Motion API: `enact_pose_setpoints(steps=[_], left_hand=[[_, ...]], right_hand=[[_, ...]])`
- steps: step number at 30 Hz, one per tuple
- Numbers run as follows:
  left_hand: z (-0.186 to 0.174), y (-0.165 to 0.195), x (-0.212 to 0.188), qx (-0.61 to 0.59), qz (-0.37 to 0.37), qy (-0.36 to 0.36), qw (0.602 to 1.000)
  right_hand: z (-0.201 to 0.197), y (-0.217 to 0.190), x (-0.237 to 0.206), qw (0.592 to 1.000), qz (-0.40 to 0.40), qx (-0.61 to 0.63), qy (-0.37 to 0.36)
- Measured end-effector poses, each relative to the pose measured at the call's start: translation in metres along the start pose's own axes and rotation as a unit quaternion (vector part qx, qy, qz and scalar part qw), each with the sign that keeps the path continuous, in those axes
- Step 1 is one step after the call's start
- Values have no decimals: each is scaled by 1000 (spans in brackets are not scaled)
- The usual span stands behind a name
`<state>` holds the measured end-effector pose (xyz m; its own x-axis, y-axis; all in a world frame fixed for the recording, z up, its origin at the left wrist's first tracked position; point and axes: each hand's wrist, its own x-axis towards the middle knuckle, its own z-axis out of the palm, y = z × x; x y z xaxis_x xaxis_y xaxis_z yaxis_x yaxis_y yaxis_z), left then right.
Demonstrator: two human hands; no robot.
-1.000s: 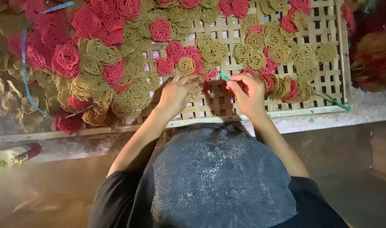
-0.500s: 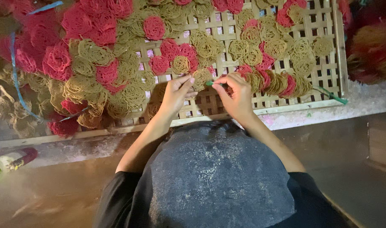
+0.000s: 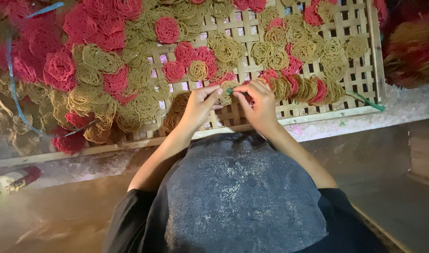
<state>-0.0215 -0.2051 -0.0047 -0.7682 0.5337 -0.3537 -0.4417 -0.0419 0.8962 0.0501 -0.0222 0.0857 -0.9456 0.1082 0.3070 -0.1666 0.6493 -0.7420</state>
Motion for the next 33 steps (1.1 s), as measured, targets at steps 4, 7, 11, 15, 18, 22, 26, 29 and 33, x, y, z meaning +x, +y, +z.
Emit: enact_pose_setpoints(steps=[4, 7, 11, 15, 18, 22, 26, 29, 33], left_hand=[[-1, -2, 3, -26, -15, 0, 1000], [-3, -2, 4, -25, -24, -5, 999], [-2, 2, 2, -8, -22, -10, 1000], [1, 9, 1, 49, 25, -9, 998], [3, 16, 0, 137, 100, -8, 986], [7, 21, -3, 102, 53, -15, 993], [7, 22, -3, 151, 67, -9, 986], [6, 22, -2, 153, 75, -15, 985], [7, 26, -4, 169, 63, -16, 984]], right_hand=[[-1, 4, -1, 999, -40, -29, 0], [-4, 8, -1, 996, -68, -55, -17], [-3, 14, 1, 989, -113, -93, -19], [-4, 15, 2, 990, -99, -97, -19], [-4, 15, 3, 990, -99, -101, -21], [-4, 14, 5, 987, -114, -110, -16], [-9, 15, 5, 982, -137, -127, -34], [-12, 16, 5, 974, -165, -149, -48], [-12, 17, 5, 966, -178, -180, -45]])
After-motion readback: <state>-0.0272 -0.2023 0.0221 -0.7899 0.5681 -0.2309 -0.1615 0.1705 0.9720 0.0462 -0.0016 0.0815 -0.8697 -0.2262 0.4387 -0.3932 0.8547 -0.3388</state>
